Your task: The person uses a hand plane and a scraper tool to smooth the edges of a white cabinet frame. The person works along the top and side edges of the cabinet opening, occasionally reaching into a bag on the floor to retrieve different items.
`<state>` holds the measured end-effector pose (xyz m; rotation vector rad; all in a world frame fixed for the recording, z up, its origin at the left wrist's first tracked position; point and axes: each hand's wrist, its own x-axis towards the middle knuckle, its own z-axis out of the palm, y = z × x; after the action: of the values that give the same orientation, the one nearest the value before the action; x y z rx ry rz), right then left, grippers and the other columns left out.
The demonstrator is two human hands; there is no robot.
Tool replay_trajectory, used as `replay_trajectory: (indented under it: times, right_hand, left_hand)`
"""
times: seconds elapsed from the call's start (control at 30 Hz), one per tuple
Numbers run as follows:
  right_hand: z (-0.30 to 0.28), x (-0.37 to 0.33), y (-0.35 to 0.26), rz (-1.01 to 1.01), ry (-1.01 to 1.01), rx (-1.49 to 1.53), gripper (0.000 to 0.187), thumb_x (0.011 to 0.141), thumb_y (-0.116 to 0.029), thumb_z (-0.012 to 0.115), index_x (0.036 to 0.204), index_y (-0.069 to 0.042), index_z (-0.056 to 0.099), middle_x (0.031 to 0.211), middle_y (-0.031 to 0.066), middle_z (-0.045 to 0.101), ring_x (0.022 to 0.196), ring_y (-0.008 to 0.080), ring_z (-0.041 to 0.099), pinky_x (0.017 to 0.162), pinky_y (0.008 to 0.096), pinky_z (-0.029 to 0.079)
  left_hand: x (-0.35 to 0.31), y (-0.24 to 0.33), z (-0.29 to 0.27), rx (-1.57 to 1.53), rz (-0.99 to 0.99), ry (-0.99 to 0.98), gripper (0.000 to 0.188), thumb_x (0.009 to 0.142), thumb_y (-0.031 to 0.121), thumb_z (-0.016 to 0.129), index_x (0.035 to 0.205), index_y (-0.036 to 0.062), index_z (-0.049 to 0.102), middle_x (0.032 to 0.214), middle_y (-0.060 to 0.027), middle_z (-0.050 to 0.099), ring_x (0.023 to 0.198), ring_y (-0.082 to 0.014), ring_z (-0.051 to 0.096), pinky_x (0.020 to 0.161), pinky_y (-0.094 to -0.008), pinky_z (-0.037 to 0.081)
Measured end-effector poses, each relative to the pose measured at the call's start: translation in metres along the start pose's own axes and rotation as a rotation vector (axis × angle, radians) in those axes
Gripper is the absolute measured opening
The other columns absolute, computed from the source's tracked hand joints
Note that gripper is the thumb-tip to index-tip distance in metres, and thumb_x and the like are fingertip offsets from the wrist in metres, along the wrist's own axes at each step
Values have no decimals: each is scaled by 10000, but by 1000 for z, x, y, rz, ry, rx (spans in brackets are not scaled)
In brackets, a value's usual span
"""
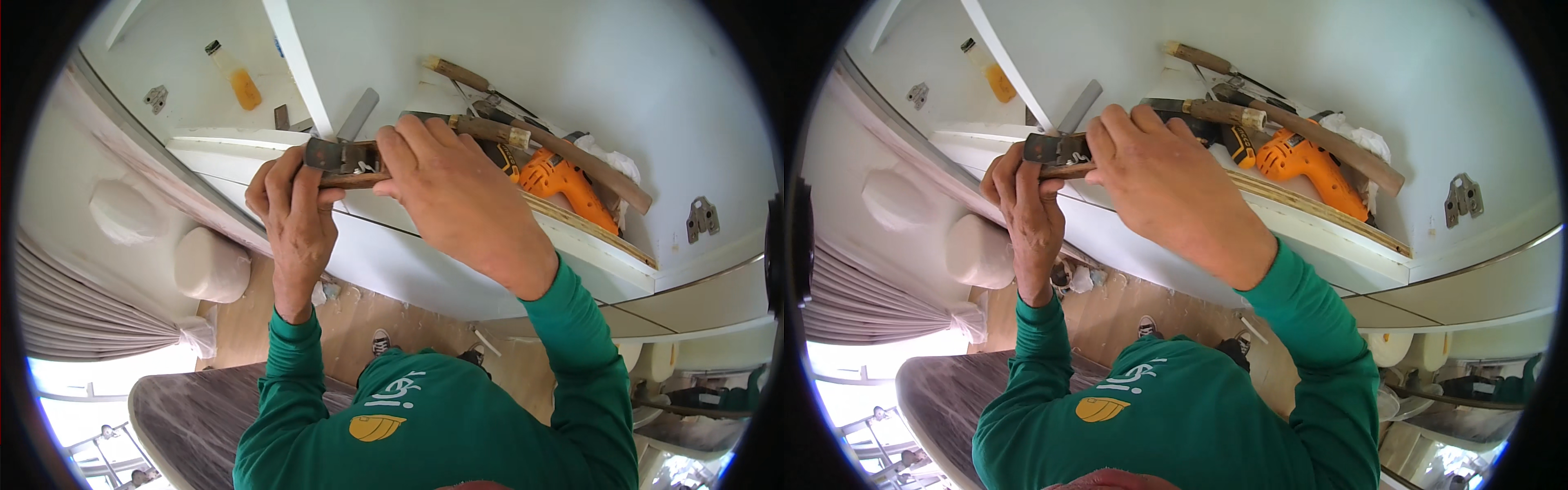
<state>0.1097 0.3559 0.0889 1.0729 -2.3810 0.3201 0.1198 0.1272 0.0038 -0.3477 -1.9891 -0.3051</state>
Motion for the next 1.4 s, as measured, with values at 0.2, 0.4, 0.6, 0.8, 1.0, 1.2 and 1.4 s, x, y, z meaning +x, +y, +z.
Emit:
replay_trajectory:
  times: [0.2, 0.4, 0.6, 0.8, 1.0, 1.2, 1.4]
  right_hand:
    - [-9, -12, 7, -8, -21, -42, 395, 1063, -336, 707, 1238, 2, 603, 1160, 140, 605, 1066, 322, 634, 916, 462, 529]
    - [-46, -50, 31, 40, -87, -28, 448, 1026, -323, 755, 1293, 1, 600, 1197, 145, 613, 1075, 349, 633, 925, 485, 524]
    - [-94, -122, 59, 176, -101, -76, 519, 966, -270, 806, 1363, -2, 606, 1211, 130, 614, 1109, 354, 637, 957, 491, 513]
    - [-130, -186, 56, 283, -94, -168, 573, 958, -269, 785, 1426, -2, 590, 1230, 135, 603, 1159, 350, 633, 1009, 498, 513]
    - [-142, -217, 34, 351, -92, -203, 650, 932, -287, 796, 1465, 10, 571, 1292, 183, 607, 1223, 428, 617, 1089, 550, 503]
    - [-126, -303, -9, 695, 75, 157, 629, 1058, -436, 704, 1437, 54, 596, 1293, 234, 633, 1205, 438, 641, 1055, 513, 521]
    - [-41, -323, -68, 878, 257, 624, 724, 1180, -532, 520, 1538, 97, 546, 1363, 241, 661, 1215, 364, 660, 1099, 433, 494]
  left_hand:
    - [-4, 10, 8, -26, -7, 41, 278, 1051, 233, 754, 1210, 13, 694, 1427, -159, 645, 1296, -391, 516, 1112, -493, 425]
    - [0, 64, 15, -105, 25, 23, 314, 1014, 239, 790, 1210, 11, 700, 1432, -156, 643, 1288, -391, 505, 1107, -480, 408]
    - [9, 148, 37, -226, 107, 2, 339, 997, 288, 787, 1226, 45, 734, 1400, -128, 677, 1274, -363, 529, 1096, -458, 395]
    - [1, 211, 48, -311, 221, 42, 354, 914, 364, 826, 1103, 79, 738, 1362, -96, 723, 1185, -334, 559, 1029, -441, 434]
    - [-7, 187, 39, -565, 349, -38, 546, 987, 560, 744, 1226, 68, 746, 1329, -93, 726, 1185, -327, 585, 1018, -421, 453]
    - [27, 86, -25, -71, 43, -156, 437, 1029, 262, 780, 1424, 81, 727, 1478, -100, 675, 1373, -355, 557, 1141, -489, 395]
    - [26, 43, -24, -40, 126, -259, 398, 1001, 195, 809, 1391, 123, 770, 1361, -43, 737, 1297, -326, 619, 1095, -471, 459]
